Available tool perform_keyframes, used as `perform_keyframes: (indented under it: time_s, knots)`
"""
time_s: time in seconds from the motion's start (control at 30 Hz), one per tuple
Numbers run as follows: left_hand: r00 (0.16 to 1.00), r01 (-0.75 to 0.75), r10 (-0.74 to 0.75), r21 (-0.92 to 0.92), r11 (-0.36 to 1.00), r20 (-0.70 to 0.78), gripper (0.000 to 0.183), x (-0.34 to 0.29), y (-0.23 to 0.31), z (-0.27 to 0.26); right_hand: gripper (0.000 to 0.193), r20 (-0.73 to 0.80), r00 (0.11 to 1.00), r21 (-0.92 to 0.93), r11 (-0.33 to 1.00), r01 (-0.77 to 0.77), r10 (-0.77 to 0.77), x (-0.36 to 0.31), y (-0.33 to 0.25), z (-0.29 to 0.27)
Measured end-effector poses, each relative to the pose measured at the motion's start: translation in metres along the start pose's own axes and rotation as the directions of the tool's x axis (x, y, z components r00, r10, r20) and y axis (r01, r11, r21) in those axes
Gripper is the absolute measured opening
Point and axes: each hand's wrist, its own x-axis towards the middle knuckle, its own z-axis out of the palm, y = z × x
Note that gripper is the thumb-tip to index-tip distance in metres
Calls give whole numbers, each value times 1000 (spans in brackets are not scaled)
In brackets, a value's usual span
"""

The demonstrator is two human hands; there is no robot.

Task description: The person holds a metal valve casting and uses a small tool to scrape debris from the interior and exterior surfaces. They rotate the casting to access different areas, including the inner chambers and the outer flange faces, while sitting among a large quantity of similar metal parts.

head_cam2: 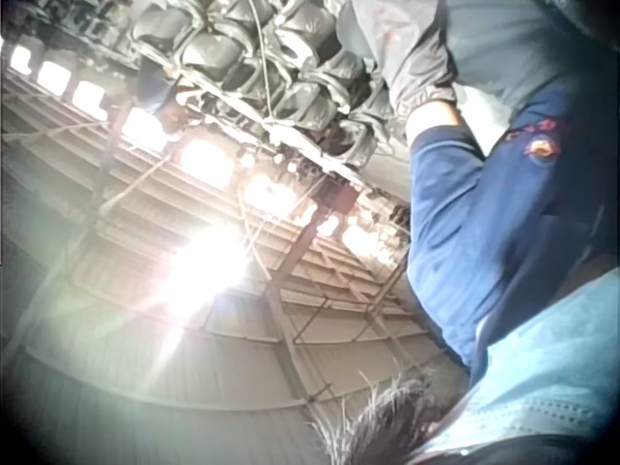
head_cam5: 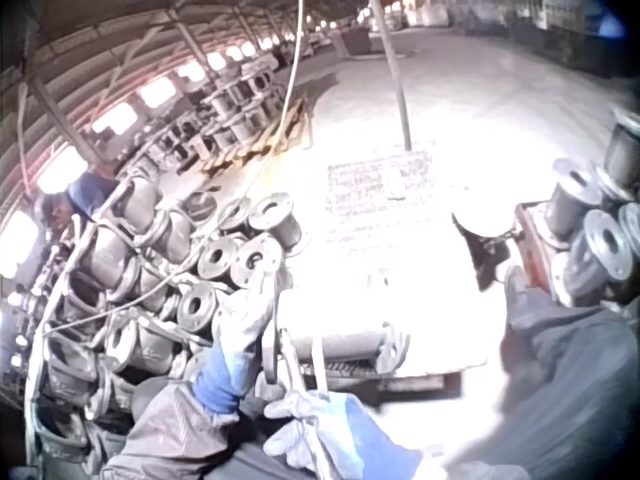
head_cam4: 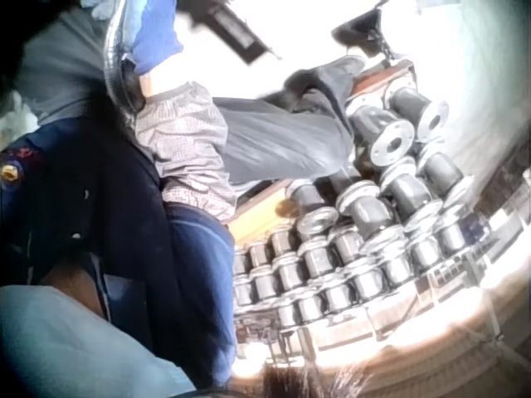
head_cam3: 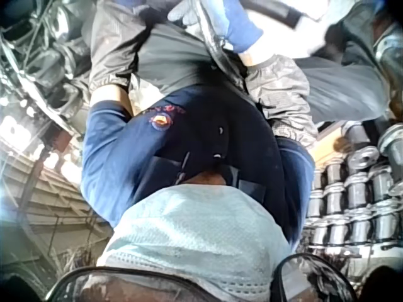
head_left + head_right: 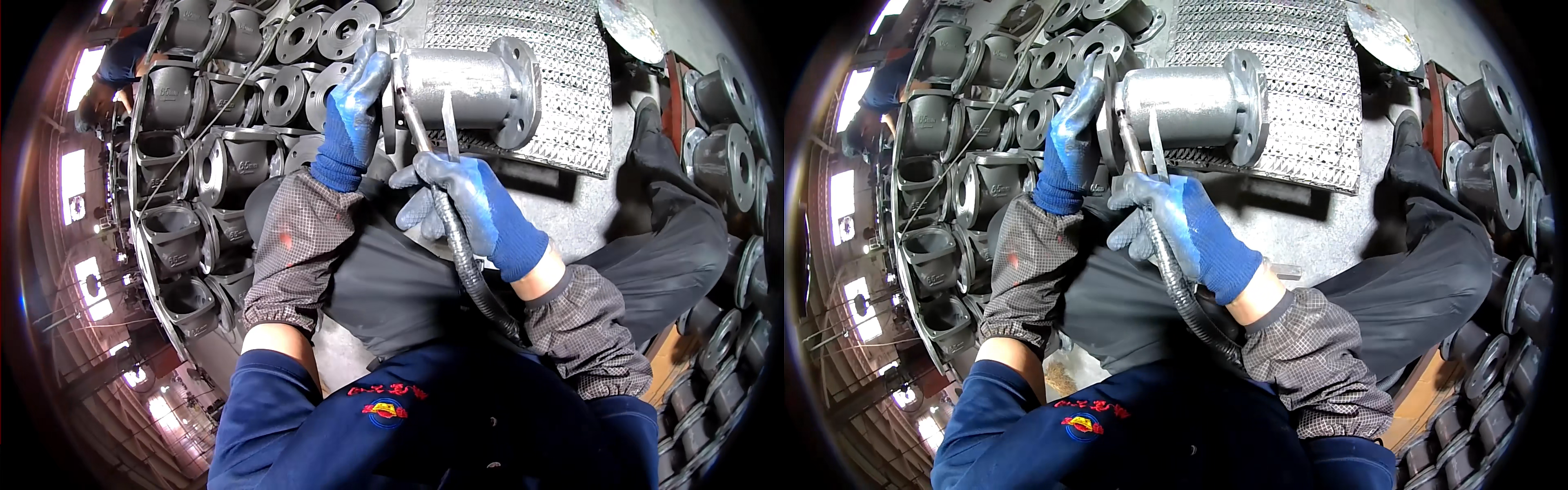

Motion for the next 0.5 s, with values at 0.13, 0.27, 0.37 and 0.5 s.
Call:
perform_keyframes:
  time_s: [0.13, 0.27, 0.37, 0.5]
  knots:
    - [998, 52, -53, 37, 998, 16, 40, -2, 2, -1, 40, 66, 998, -33, 999, 10, -8, 10, -13, -5]
    - [1000, 7, -7, -6, 1000, -30, 40, -1, -3, 4, 38, 136, 990, 61, 997, -40, 31, 5, -2, -8]
    - [999, 35, -35, 9, 999, -23, 40, -2, -3, 2, 40, 97, 995, -14, 1000, -25, 26, 15, -17, -5]
    - [997, 66, -64, 52, 996, -32, 40, -3, 1, 3, 38, 169, 984, -51, 997, -50, 58, 11, -19, -11]
